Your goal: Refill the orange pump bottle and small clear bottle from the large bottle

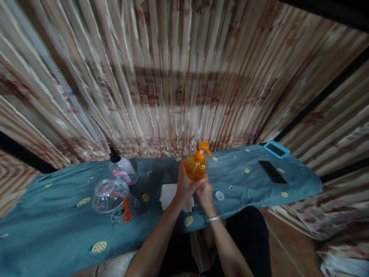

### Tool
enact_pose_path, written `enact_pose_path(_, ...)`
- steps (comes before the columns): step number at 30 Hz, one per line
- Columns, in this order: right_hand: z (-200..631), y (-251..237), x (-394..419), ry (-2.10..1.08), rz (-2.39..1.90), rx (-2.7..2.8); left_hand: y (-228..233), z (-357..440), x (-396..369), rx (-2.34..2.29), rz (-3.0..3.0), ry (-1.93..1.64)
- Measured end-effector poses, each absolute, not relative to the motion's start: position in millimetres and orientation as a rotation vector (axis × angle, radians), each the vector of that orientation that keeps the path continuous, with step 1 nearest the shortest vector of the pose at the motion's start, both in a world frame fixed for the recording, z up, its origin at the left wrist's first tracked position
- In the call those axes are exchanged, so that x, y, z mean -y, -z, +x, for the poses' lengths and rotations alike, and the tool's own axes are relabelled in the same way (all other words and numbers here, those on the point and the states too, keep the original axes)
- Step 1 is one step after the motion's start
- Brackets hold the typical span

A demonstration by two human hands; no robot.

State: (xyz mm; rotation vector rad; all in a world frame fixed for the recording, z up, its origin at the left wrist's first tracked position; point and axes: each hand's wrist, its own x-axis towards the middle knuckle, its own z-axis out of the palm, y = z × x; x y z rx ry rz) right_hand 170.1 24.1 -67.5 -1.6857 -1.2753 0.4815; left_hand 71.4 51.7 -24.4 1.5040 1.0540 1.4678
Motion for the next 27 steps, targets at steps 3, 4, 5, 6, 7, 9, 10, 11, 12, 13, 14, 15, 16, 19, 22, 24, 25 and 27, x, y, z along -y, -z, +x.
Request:
enact_pose_path(3,185,67,-36,-0.5,-1.697,1.264,27,82,-64,-1.045,1.589,-1.426)
enact_pose_path(4,190,68,-39,-0.51,-1.696,1.267,29,85,-68,-1.033,1.609,-1.412)
enact_pose_path(5,195,68,-43,-0.522,-1.694,1.271,32,88,-71,-1.016,1.623,-1.399)
enact_pose_path(6,201,69,-47,-0.534,-1.694,1.275,35,90,-75,-1.003,1.63,-1.387)
enact_pose_path(7,206,70,-50,-0.547,-1.692,1.279,38,93,-79,-0.999,1.627,-1.379)
enact_pose_path(9,217,73,-58,-0.585,-1.684,1.289,44,98,-85,-1.009,1.608,-1.359)
enact_pose_path(10,223,73,-61,-0.61,-1.674,1.297,47,101,-88,-1.006,1.596,-1.345)
enact_pose_path(11,228,74,-65,-0.643,-1.654,1.31,50,103,-90,-1.0,1.583,-1.329)
enact_pose_path(12,234,73,-70,-0.682,-1.626,1.328,52,105,-92,-0.989,1.569,-1.31)
enact_pose_path(13,239,72,-74,-0.727,-1.591,1.35,54,106,-94,-0.978,1.557,-1.293)
enact_pose_path(14,243,71,-78,-0.778,-1.551,1.375,55,107,-96,-0.966,1.548,-1.276)
enact_pose_path(15,248,69,-83,-0.832,-1.509,1.403,56,108,-97,-0.954,1.543,-1.26)
enact_pose_path(16,253,67,-88,-0.888,-1.469,1.43,57,108,-98,-0.945,1.544,-1.249)
enact_pose_path(19,267,60,-102,-1.047,-1.387,1.505,60,109,-100,-0.924,1.565,-1.245)
enact_pose_path(22,279,55,-113,-1.183,-1.346,1.571,65,112,-99,-0.912,1.591,-1.257)
enact_pose_path(24,285,53,-118,-1.251,-1.33,1.603,69,114,-96,-0.914,1.589,-1.26)
enact_pose_path(25,287,52,-119,-1.276,-1.325,1.614,72,114,-95,-0.921,1.59,-1.263)
enact_pose_path(27,290,50,-121,-1.31,-1.318,1.628,77,109,-90,-0.941,1.618,-1.269)
